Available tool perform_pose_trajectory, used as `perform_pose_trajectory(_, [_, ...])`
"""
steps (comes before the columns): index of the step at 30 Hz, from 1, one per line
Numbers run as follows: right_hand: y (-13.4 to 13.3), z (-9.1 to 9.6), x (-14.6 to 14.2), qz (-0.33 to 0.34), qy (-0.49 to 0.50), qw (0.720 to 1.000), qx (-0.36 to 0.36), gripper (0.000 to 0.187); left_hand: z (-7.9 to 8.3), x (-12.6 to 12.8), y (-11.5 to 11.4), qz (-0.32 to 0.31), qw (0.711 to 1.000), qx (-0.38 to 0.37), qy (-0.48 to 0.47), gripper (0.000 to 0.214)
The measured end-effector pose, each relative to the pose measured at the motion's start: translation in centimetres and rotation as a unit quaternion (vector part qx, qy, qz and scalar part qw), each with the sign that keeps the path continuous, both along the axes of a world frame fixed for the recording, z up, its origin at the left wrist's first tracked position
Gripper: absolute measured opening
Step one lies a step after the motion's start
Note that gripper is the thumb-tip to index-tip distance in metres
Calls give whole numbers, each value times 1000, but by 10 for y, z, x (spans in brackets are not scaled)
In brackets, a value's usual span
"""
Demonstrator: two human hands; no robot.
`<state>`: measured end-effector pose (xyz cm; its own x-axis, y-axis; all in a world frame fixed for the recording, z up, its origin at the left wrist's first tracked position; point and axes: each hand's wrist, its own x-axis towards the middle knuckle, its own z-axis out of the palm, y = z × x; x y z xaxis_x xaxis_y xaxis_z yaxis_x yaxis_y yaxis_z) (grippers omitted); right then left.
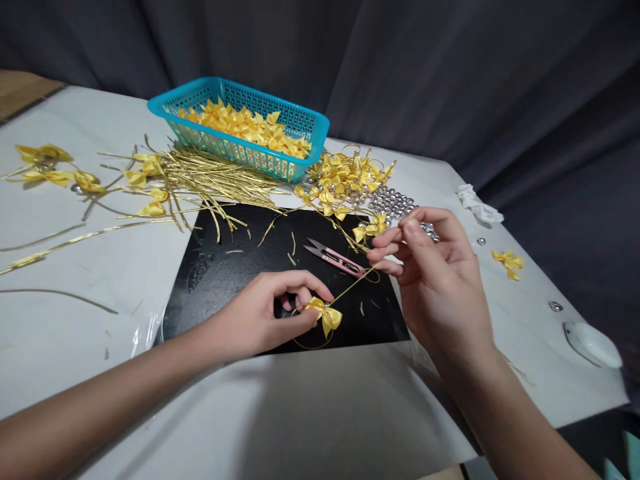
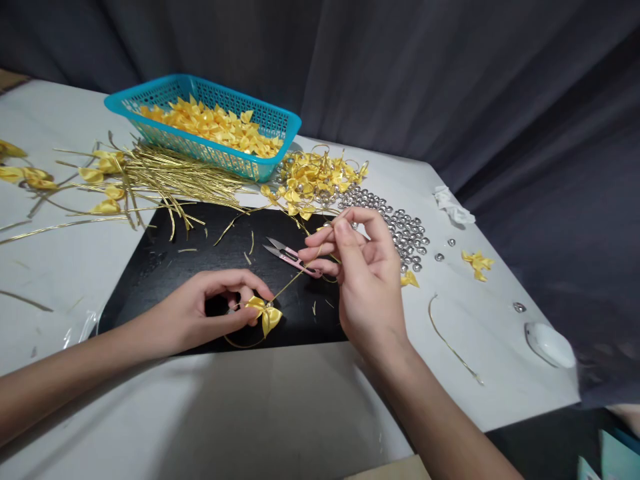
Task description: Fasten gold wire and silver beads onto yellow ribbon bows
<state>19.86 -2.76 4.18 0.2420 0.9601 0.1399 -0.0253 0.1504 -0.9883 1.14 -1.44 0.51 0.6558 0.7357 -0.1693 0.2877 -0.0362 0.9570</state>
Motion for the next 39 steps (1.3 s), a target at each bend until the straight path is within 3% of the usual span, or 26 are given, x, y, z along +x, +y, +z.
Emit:
perform_pose_trajectory(5, [0,1,-1,-4,-3,1000,-8,12,1,-1,0,-17,1000,-19,-8,19])
perform_pose_trajectory(13, [0,0,-2,-6,-4,1000,-18,14,1,0,-1,-17,1000,11,22,17])
perform_pose_trajectory(24, [-2,2,-3,45,-11,999,-25,12,0,-1,-1,-23,999,-24,-11,18])
perform_pose_trajectory(32, [-1,4,-1,47,-5,998,-29,13,2,0,-3,-30,999,25,6,21])
perform_pose_trajectory(39, [1,3,2,45,20,998,-38,11,-2,0,-3,-23,999,22,-5,14])
